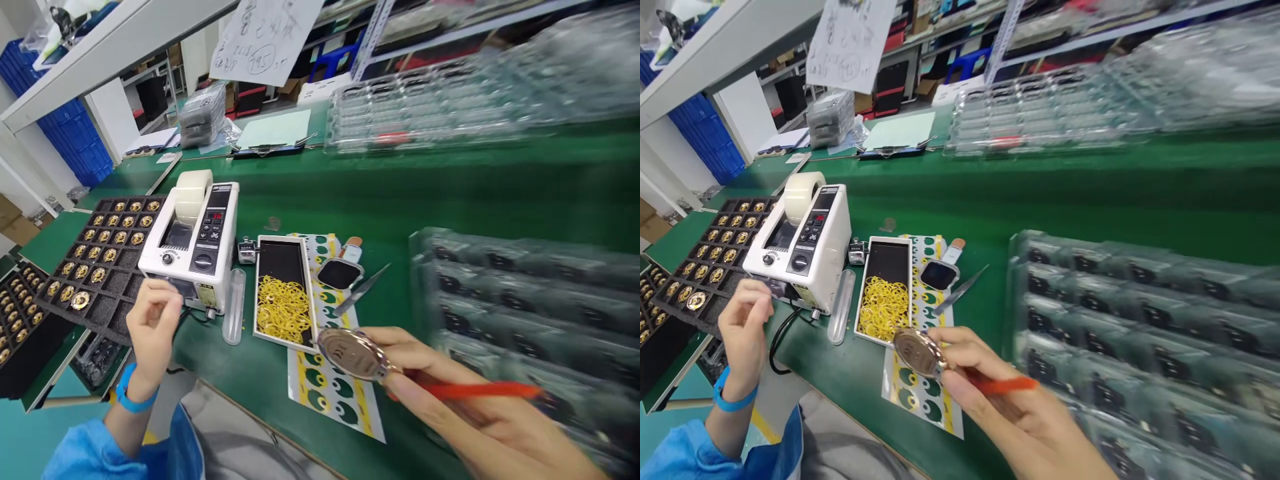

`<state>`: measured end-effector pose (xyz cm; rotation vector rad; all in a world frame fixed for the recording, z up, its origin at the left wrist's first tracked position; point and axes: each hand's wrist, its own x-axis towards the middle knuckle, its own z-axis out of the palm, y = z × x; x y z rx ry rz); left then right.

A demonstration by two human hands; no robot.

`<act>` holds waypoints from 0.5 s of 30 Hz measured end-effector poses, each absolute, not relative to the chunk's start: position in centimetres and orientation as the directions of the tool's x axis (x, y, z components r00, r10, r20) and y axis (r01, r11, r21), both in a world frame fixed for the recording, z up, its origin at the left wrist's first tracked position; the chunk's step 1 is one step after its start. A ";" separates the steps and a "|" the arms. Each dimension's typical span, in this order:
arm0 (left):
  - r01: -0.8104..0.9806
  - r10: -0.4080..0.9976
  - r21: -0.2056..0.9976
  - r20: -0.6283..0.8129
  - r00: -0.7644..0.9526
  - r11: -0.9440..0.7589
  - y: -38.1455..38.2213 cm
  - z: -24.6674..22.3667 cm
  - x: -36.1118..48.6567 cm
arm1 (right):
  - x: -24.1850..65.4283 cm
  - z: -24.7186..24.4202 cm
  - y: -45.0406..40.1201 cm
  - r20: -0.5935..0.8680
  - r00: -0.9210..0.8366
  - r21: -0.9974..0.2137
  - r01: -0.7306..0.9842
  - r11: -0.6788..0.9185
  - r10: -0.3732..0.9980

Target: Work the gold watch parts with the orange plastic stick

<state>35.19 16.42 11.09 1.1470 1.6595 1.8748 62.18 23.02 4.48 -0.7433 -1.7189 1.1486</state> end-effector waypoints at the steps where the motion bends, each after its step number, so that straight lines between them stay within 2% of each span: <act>1: 0.336 0.781 0.916 0.372 -0.501 -0.221 16.4 12.1 35.3 | 62.1 4.9 23.1 0.325 -0.423 -0.935 -0.009 0.355 0.846; 4: 0.688 0.908 0.696 0.399 -0.132 -0.206 16.6 14.9 35.5 | 62.0 6.1 23.2 0.209 -0.456 -0.976 -0.036 0.216 0.865; 5: 0.732 0.918 0.639 0.394 -0.049 -0.235 16.8 15.5 35.7 | 61.9 6.4 23.2 0.159 -0.465 -0.987 -0.042 0.157 0.871; 6: 0.726 0.918 0.631 0.396 -0.001 -0.272 16.9 15.9 36.0 | 61.8 6.8 23.1 0.107 -0.464 -0.994 -0.050 0.094 0.880; 9: 0.544 0.934 0.768 0.344 0.097 -0.339 17.6 15.5 37.7 | 61.6 7.5 22.8 -0.044 -0.468 -0.991 -0.092 -0.098 0.883; 12: 0.340 0.967 0.915 0.153 0.205 -0.217 18.7 13.8 40.3 | 61.4 7.7 22.7 -0.117 -0.507 -0.959 -0.164 -0.229 0.854; 15: 0.263 0.969 0.960 0.025 0.246 -0.092 19.9 12.2 42.3 | 61.4 7.5 22.7 -0.115 -0.528 -0.948 -0.193 -0.251 0.842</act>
